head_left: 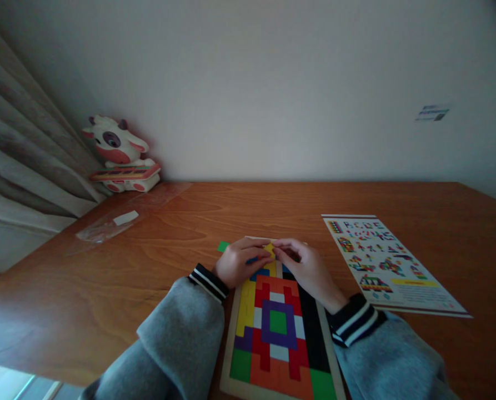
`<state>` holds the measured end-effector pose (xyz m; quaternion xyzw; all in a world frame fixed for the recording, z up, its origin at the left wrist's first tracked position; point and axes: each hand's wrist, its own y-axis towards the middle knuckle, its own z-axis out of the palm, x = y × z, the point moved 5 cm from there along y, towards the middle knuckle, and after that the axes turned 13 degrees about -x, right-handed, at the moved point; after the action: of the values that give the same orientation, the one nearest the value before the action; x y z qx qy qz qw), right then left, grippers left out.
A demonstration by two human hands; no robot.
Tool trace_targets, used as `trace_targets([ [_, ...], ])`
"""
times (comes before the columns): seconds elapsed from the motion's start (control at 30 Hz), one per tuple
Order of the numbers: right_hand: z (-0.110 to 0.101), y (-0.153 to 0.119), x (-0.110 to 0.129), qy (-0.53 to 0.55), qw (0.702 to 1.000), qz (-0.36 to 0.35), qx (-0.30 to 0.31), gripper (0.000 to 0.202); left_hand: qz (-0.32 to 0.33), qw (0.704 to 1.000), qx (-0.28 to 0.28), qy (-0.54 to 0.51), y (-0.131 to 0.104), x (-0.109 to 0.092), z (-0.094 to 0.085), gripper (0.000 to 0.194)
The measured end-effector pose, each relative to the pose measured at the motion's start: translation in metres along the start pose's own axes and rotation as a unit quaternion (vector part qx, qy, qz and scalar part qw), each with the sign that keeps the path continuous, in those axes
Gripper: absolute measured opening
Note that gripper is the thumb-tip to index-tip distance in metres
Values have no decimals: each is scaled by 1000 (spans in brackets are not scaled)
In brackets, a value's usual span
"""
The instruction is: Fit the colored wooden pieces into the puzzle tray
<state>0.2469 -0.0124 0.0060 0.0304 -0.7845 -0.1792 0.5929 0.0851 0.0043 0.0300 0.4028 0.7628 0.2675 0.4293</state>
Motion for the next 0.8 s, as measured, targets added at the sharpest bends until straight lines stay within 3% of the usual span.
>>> trace_targets([
  [0.17,-1,0,6,-83,993,-82,5,19,-29,999,44,13,-5,4,1,20],
  [0.3,5,-3,11,-141,976,-162,42,20,-11,993,102,53,-6,1,4,23],
  [0.4,7,-6,11,-196,960,-196,47,23,-1,987,114,110,-5,1,2,24],
  [0.63,8,-10,11,-237,941,-236,54,21,32,985,123,119,-9,0,2,22],
  [0.8,7,-8,9,-220,947,-228,46,18,29,986,131,101,-12,0,3,23],
])
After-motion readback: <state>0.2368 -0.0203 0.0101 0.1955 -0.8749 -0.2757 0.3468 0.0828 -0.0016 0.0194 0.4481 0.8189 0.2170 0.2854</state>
